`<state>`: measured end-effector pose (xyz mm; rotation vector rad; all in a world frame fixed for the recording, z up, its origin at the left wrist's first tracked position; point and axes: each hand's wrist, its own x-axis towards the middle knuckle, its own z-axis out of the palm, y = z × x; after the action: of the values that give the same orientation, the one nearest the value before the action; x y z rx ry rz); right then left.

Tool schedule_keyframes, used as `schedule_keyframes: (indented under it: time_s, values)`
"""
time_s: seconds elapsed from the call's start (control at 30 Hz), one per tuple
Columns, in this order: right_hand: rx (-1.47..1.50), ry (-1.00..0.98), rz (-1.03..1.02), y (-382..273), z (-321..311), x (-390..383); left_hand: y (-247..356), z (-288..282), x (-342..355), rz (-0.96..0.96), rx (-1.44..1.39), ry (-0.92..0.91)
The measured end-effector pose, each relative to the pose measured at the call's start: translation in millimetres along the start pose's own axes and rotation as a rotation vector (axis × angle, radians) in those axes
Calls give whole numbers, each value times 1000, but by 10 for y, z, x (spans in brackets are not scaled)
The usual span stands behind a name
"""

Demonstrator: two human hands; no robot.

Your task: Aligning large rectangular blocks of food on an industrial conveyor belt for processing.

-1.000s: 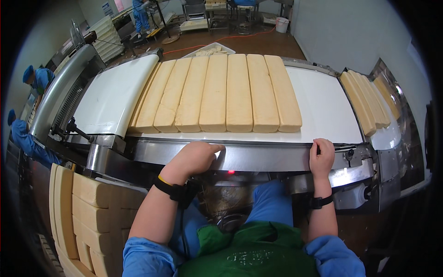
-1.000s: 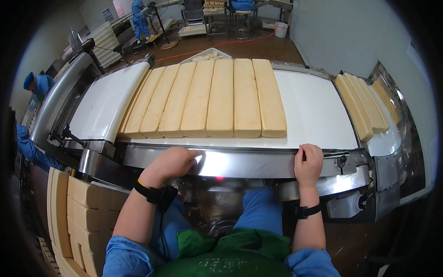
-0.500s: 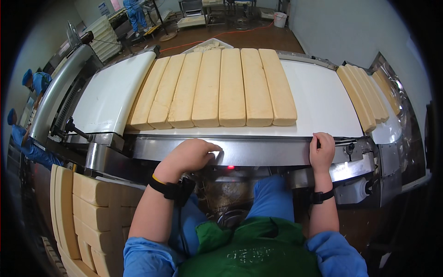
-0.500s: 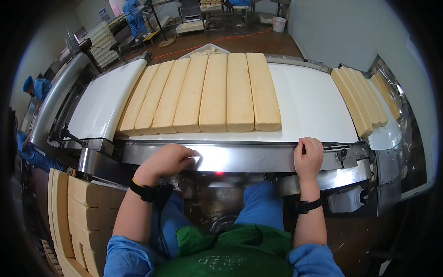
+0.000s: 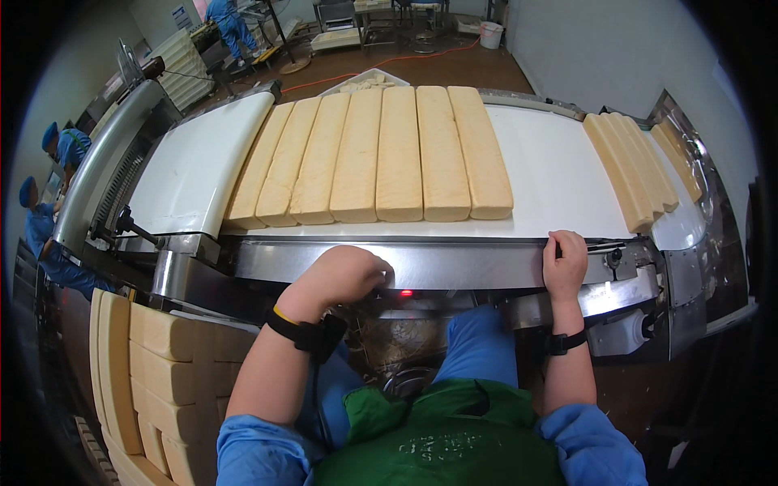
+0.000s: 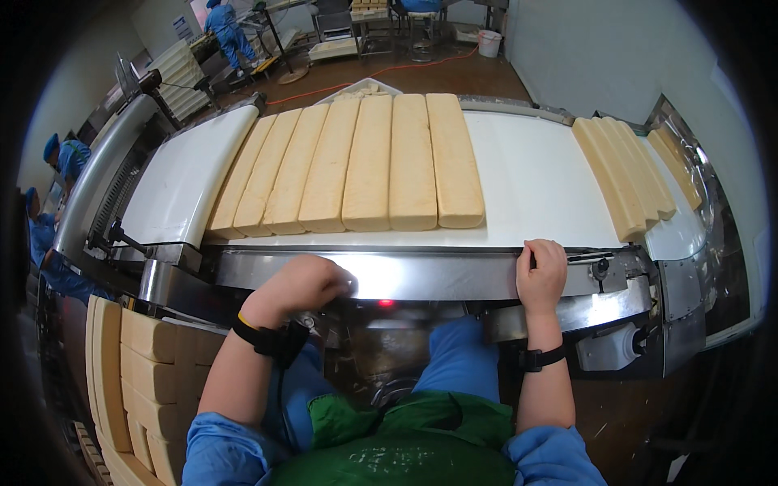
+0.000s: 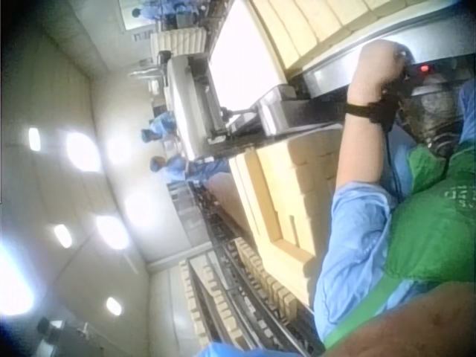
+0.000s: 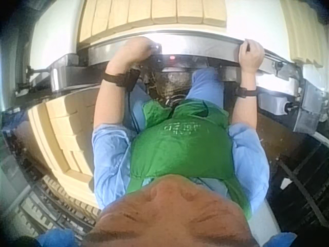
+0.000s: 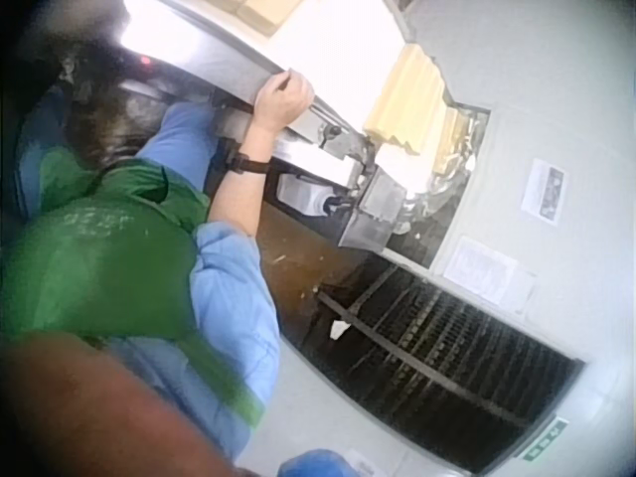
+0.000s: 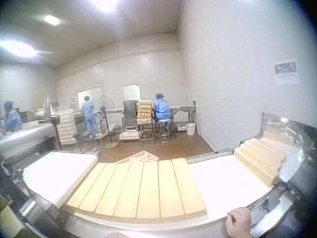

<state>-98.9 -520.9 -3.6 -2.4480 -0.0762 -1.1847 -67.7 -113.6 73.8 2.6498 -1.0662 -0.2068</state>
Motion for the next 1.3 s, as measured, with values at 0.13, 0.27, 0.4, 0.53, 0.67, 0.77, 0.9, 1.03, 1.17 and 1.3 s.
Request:
schedule_keyframes:
  time_s: [0.13, 0.27, 0.4, 0.53, 0.67, 0.77, 0.9, 1.03, 1.17, 1.3]
  values:
    - [2, 7, -1, 6, 0, -1, -134, -93, -93, -63, -157, 194]
    - [-18, 2, -12, 14, 8, -8, -164, -136, -112, -148, -180, 289]
    - [-21, -4, -6, 13, 13, -11, -155, -140, -101, -70, -186, 346]
    - [-19, -3, -3, 7, 11, -10, -142, -144, -92, 5, -161, 375]
    - [-28, -2, -11, 0, 8, -13, -126, -153, -103, 59, -154, 389]
    - [-31, -2, -13, 2, 6, -10, -123, -156, -106, 69, -148, 394]
    - [-24, -5, -8, 1, 7, -7, -133, -144, -107, 90, -153, 413]
    - [-29, -2, -11, -1, 11, -9, -148, -138, -102, 123, -137, 402]
    - [-31, -4, -10, 0, 7, 2, -74, -100, -76, 149, -132, 342]
    - [-28, -9, -42, -21, 12, -1, 135, 31, 31, 252, -152, 212]
